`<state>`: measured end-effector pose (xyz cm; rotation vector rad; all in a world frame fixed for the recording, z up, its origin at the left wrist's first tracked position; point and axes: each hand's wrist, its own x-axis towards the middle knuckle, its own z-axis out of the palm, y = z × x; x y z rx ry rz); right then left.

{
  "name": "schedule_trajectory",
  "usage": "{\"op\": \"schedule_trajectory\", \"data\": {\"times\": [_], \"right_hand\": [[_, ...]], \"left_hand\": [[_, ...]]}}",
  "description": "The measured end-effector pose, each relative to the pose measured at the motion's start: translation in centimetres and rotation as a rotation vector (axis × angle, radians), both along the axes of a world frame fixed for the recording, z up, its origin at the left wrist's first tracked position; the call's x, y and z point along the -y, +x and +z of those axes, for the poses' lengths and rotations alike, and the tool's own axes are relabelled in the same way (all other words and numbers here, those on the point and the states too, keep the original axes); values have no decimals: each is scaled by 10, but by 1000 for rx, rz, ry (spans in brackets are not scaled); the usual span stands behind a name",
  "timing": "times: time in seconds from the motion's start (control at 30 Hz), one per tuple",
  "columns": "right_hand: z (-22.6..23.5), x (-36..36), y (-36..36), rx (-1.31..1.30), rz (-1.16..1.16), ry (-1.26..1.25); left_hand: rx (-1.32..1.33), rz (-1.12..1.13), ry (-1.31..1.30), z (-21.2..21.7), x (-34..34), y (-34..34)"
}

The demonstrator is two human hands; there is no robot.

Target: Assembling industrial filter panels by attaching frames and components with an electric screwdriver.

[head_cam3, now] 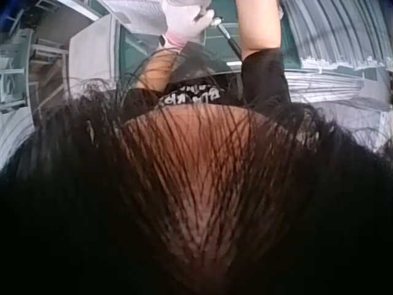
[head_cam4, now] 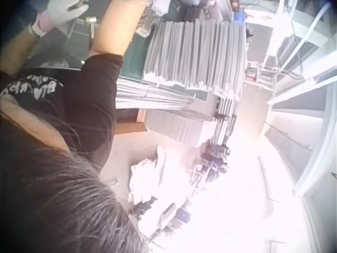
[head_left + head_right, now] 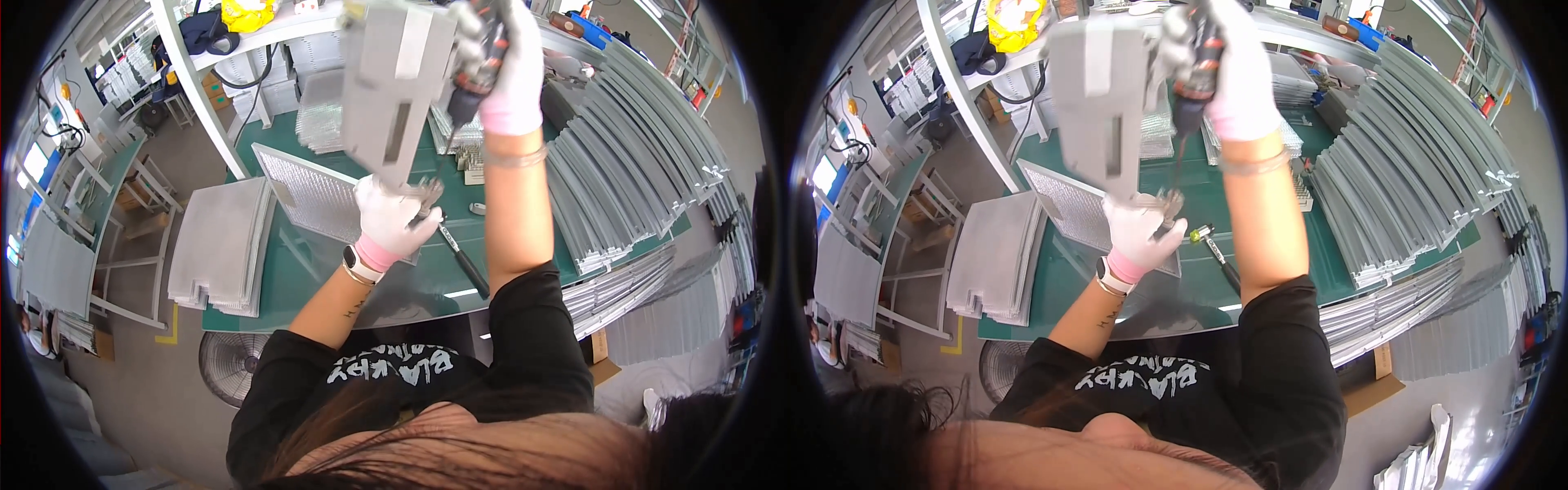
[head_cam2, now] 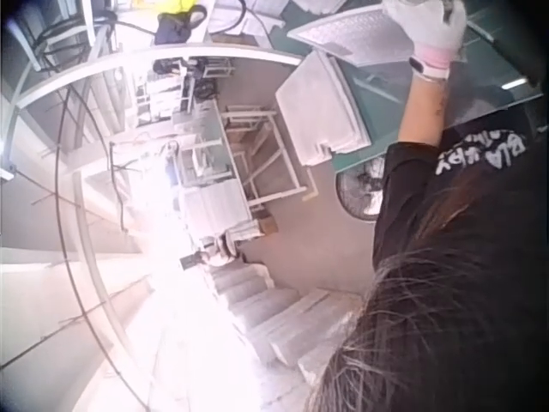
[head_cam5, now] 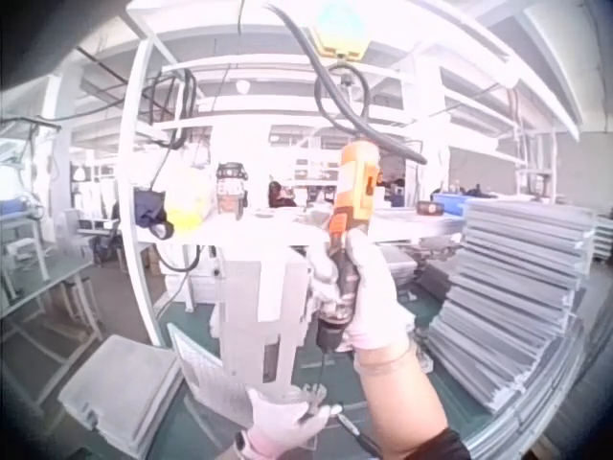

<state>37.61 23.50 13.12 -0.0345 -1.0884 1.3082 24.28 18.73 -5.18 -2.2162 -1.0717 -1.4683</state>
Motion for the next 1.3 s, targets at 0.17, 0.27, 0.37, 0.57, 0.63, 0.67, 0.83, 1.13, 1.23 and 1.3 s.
{"op": "schedule_trajectory", "data": {"times": [0.17,0.27,0.37,0.57,0.63,0.67,0.83,1.13,1.23,1.3], "right_hand": [[32,-7,19,-36,-19,44],[25,10,12,35,-9,23],[23,27,8,29,48,-54],[4,28,11,25,29,-52],[-9,16,19,158,156,128],[-12,20,14,169,176,152],[-30,53,-2,260,-44,72],[-51,61,17,206,-72,-4],[-58,63,16,208,-75,-3],[-66,67,11,216,-65,3]], "left_hand": [[-118,-122,-18,-6,54,-34],[-315,-284,-155,-51,107,-85],[-678,-549,-458,-127,155,-149],[-1173,-365,-641,-154,163,-148],[-660,-103,-263,-96,140,-119],[-521,57,-231,-76,128,-107],[-264,154,-526,-68,70,-70],[-191,-51,-493,-52,112,-33],[-84,-185,-524,-31,104,-38],[129,-352,-557,-41,100,-42]]}}
